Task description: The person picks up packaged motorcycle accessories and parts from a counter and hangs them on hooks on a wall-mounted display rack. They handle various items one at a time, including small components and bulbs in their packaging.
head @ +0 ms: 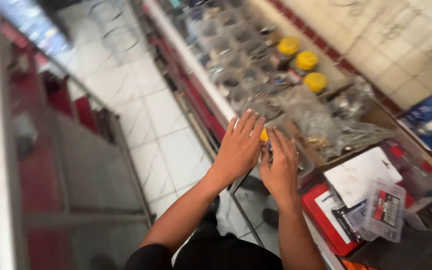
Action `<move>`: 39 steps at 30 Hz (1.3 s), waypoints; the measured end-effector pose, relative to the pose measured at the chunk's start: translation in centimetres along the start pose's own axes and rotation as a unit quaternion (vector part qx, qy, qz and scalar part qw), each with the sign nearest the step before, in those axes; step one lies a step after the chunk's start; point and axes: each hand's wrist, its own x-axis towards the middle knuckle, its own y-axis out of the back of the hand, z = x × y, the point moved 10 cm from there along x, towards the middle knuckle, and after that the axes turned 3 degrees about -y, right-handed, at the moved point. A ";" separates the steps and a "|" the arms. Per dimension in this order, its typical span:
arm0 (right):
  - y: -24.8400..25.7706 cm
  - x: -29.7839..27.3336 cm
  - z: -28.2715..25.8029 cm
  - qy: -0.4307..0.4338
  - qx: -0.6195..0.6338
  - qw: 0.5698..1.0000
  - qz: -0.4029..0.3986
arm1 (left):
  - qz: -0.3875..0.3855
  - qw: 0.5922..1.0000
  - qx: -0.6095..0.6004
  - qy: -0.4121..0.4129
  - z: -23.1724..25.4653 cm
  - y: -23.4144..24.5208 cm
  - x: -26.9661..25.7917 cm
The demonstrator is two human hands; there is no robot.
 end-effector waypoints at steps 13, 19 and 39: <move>-5.0 -6.3 -8.6 0.137 0.121 0.975 -0.123 | 0.060 0.965 0.106 0.231 -1.2 6.4 -15.0; -6.8 -9.2 -13.5 0.184 0.164 0.954 -0.172 | 0.097 0.938 0.142 0.301 -1.5 10.1 -21.5; -3.5 -28.7 -27.6 0.383 0.258 0.836 -0.297 | 0.238 0.815 0.239 0.472 11.6 20.9 -43.7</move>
